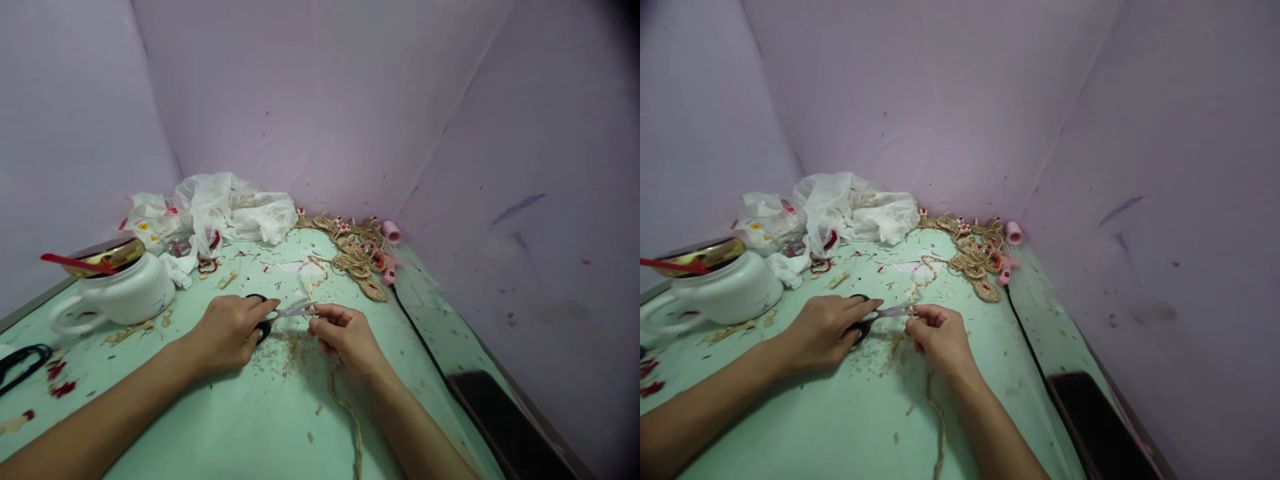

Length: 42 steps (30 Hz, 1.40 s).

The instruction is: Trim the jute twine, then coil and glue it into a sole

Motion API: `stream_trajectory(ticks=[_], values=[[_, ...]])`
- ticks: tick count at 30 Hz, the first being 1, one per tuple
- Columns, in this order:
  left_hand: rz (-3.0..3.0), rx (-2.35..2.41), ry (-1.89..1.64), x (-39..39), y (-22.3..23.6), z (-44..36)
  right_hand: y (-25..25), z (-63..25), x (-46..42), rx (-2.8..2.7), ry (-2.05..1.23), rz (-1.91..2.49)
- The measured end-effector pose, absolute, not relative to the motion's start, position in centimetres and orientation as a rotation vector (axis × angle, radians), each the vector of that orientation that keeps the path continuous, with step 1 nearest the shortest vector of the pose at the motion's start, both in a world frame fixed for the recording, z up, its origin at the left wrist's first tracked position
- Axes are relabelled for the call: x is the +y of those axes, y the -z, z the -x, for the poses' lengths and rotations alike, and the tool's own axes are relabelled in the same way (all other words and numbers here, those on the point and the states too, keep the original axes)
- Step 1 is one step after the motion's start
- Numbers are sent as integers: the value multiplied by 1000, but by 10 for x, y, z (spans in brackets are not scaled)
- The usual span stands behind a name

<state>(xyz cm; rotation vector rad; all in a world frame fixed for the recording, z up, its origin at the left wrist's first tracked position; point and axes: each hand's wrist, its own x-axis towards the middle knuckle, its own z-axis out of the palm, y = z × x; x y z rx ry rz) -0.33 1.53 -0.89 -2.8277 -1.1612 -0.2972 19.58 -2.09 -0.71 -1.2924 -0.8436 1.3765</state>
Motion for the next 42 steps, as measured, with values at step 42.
stream_trajectory(ticks=[42], values=[[2838,-1709,740,16,13,0,14,-194,-20,-808,-1424,1204]])
